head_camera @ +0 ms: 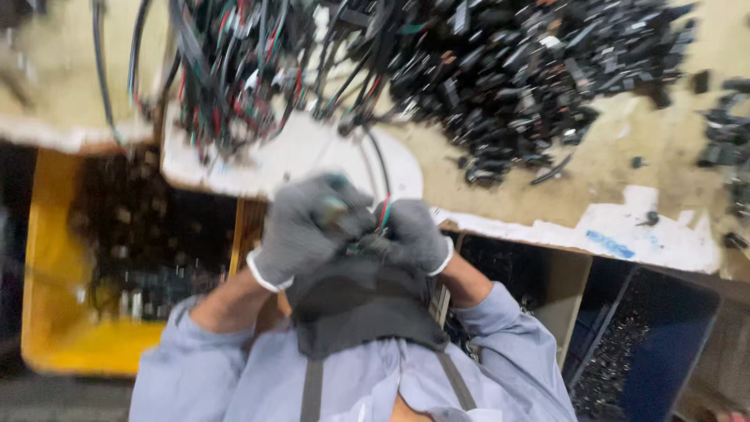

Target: The person strips insulation from the ends of electrical wires using pliers-style wire strippers, working one wire at a time at a workbench. They pull each wire from a pile, grip it with the tool, pull off the stripped insulation, and set the processed wire aside with the growing bundle of finished wires.

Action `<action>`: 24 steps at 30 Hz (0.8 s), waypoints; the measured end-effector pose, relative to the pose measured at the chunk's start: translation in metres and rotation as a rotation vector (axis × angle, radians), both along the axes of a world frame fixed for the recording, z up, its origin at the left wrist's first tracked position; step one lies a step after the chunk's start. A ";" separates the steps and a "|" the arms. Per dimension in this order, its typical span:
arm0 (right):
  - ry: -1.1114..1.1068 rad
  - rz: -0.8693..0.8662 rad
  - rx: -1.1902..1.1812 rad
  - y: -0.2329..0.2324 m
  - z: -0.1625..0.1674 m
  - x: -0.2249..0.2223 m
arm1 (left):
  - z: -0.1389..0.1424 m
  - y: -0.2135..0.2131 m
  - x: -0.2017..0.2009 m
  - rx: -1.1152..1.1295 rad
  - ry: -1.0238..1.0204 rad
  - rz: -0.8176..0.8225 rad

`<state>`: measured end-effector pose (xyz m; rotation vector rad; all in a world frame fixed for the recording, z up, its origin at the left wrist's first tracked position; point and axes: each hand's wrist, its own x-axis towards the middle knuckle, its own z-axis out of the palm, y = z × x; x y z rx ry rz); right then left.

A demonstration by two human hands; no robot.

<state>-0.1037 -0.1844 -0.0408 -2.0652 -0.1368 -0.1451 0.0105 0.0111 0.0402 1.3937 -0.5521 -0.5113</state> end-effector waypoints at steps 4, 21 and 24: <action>-0.165 0.067 -0.267 0.009 -0.010 -0.002 | -0.019 0.014 -0.008 -0.401 0.142 0.102; 0.180 0.370 -0.528 -0.001 0.013 0.002 | -0.056 -0.085 0.086 0.736 -0.740 -0.102; -0.140 -0.267 -0.615 -0.042 0.028 0.037 | -0.061 -0.087 0.083 0.579 -0.818 0.094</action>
